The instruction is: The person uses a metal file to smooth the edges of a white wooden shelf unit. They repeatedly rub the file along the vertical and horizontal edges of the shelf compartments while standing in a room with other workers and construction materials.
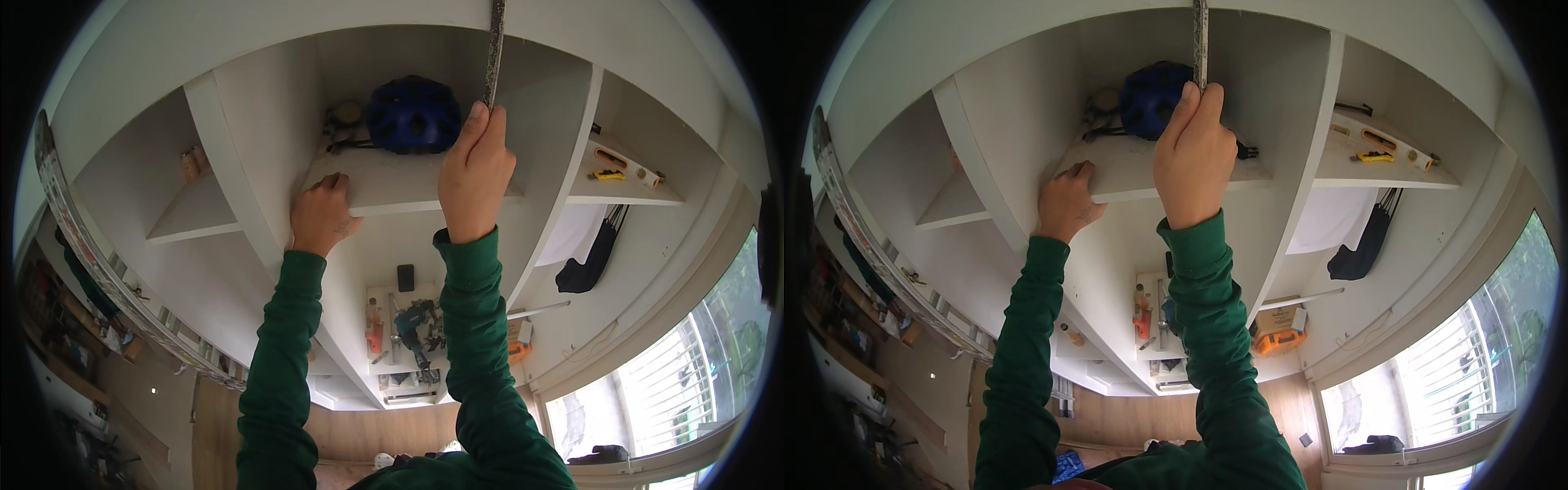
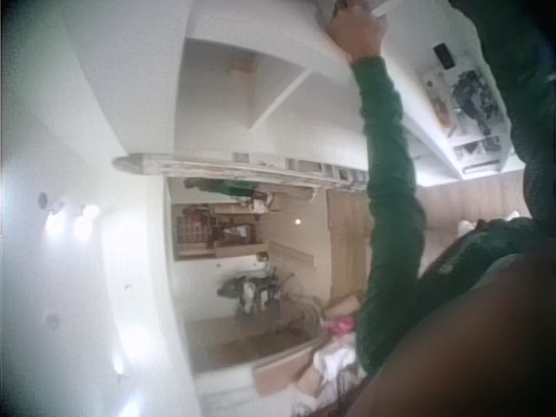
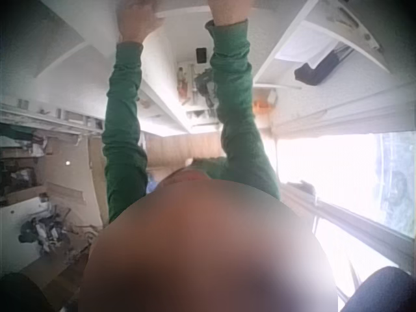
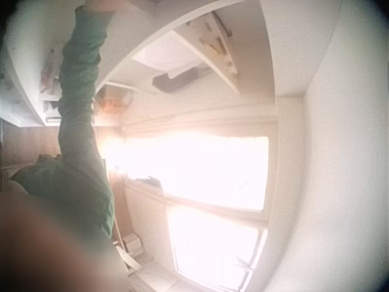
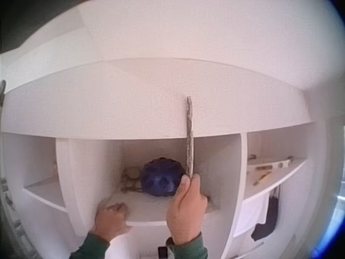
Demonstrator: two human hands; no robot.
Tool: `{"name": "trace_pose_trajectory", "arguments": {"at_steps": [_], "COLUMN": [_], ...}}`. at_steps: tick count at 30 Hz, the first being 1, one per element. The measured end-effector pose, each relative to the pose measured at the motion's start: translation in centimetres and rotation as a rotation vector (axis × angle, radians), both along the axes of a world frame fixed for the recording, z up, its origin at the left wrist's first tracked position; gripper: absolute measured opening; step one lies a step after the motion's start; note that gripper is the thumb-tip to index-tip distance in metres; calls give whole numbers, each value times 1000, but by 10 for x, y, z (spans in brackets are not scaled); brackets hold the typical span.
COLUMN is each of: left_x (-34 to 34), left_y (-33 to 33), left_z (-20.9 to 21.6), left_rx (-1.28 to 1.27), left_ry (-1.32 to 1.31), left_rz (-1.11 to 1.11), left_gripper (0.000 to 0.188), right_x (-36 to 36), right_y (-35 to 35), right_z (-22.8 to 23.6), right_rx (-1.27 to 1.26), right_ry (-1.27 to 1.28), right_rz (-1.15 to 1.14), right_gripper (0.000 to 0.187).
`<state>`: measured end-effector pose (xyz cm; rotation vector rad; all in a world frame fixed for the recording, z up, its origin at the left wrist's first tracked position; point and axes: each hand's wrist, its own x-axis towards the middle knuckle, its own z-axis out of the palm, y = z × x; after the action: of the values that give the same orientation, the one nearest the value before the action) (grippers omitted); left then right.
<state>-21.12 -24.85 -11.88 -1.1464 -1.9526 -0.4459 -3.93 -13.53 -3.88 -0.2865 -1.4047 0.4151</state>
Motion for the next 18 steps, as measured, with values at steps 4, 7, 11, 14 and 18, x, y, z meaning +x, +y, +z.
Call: {"name": "trace_pose_trajectory", "arguments": {"at_steps": [4, 7, 11, 14, 18], "left_x": [0, 0, 0, 0, 0], "left_y": [0, 0, 0, 0, 0], "left_z": [0, 0, 0, 1, 1], "left_rx": [-3, -1, 2, -21, -31], "left_ry": [11, 10, 4, -11, -55], "left_rz": [1, 4, 5, 19, 32], "left_gripper": [39, 39, 40, 41, 42], "right_x": [-3, -1, 6, 6, 3], "right_y": [1, 6, 8, 3, 5], "right_z": [2, 7, 5, -5, -4], "right_rx": [9, 19, -19, 4, 36], "right_ry": [-70, -43, -27, -76, -126], "right_rz": [47, 18, 67, 80, 53], "right_gripper": [26, 27, 26, 26, 27]}}
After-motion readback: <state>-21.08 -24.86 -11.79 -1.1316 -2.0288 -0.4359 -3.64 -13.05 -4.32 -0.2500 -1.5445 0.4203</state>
